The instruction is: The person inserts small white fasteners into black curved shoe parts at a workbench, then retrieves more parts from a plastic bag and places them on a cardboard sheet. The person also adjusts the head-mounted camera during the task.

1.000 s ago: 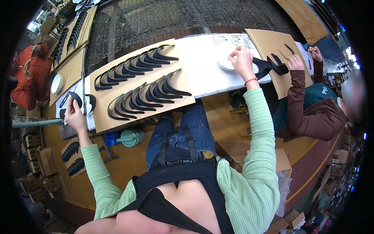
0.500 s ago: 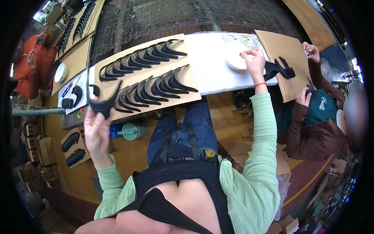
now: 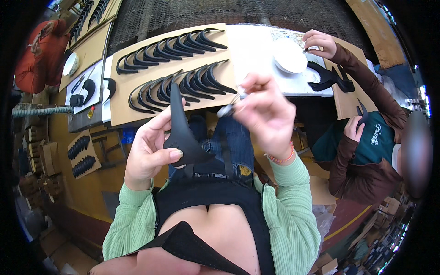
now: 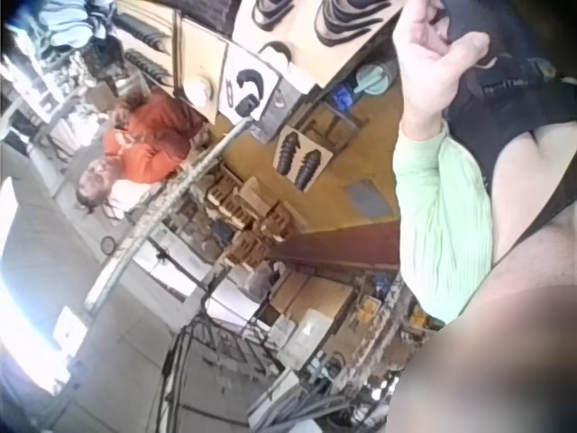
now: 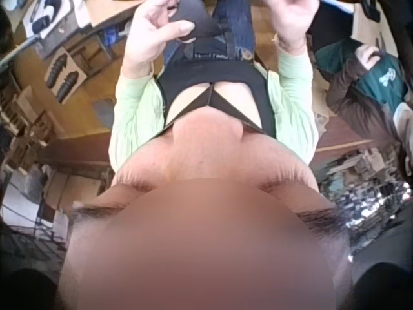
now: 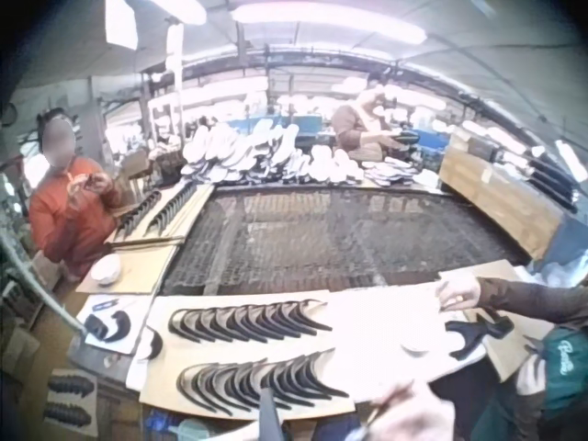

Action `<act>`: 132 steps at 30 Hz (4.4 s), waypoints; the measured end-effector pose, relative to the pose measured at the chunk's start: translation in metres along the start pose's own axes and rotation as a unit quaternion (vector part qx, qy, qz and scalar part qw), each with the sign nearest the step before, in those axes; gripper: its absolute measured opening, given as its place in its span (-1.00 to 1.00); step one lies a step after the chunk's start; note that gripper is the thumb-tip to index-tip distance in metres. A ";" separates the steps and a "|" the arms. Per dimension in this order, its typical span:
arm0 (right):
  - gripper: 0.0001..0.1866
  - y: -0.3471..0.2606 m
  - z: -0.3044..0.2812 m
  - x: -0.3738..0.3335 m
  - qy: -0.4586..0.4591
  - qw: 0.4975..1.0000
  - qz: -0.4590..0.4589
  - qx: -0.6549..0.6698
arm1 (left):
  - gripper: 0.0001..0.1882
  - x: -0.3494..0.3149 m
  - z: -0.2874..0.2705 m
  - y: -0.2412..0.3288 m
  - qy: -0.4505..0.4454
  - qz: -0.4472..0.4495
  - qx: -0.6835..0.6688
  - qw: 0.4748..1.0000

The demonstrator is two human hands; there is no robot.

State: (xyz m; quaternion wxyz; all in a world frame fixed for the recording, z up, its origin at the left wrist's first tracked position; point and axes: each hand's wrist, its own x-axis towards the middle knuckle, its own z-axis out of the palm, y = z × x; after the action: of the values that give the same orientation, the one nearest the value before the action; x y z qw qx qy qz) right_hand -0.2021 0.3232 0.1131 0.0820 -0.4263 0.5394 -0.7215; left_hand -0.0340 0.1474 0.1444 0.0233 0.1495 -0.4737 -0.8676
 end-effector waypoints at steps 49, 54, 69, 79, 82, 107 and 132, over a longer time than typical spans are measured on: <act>-0.75 -0.022 0.038 -0.004 -0.148 0.962 -0.137 -0.181 | -0.04 -0.003 -0.003 -0.004 -0.073 0.028 -0.030 0.996; -0.77 -0.022 0.039 -0.004 -0.141 0.963 -0.138 -0.185 | -0.03 -0.003 -0.002 -0.004 -0.073 0.034 -0.024 0.996; -0.74 -0.020 0.041 -0.001 -0.118 0.962 -0.138 -0.202 | -0.02 -0.004 0.000 -0.003 -0.079 0.030 -0.025 0.996; -0.75 -0.022 0.042 0.002 -0.117 0.960 -0.136 -0.216 | -0.02 -0.006 0.002 -0.002 -0.079 0.027 -0.029 0.996; -0.76 -0.022 0.043 0.003 -0.114 0.960 -0.135 -0.219 | -0.02 -0.007 0.002 0.000 -0.089 0.017 -0.037 0.995; -0.74 -0.015 0.045 0.005 -0.069 0.952 -0.159 -0.254 | 0.02 -0.010 0.003 0.005 -0.135 -0.015 -0.016 0.991; -0.80 -0.007 0.048 0.018 -0.010 0.944 -0.157 -0.289 | 0.03 -0.012 -0.002 0.002 -0.157 -0.030 0.035 0.987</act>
State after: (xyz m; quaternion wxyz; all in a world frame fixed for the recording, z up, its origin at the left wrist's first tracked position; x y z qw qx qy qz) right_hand -0.1768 0.2819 0.1310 -0.1540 -0.5177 0.6505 -0.5340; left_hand -0.0220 0.1469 0.1478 -0.0824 0.0266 -0.4970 -0.8634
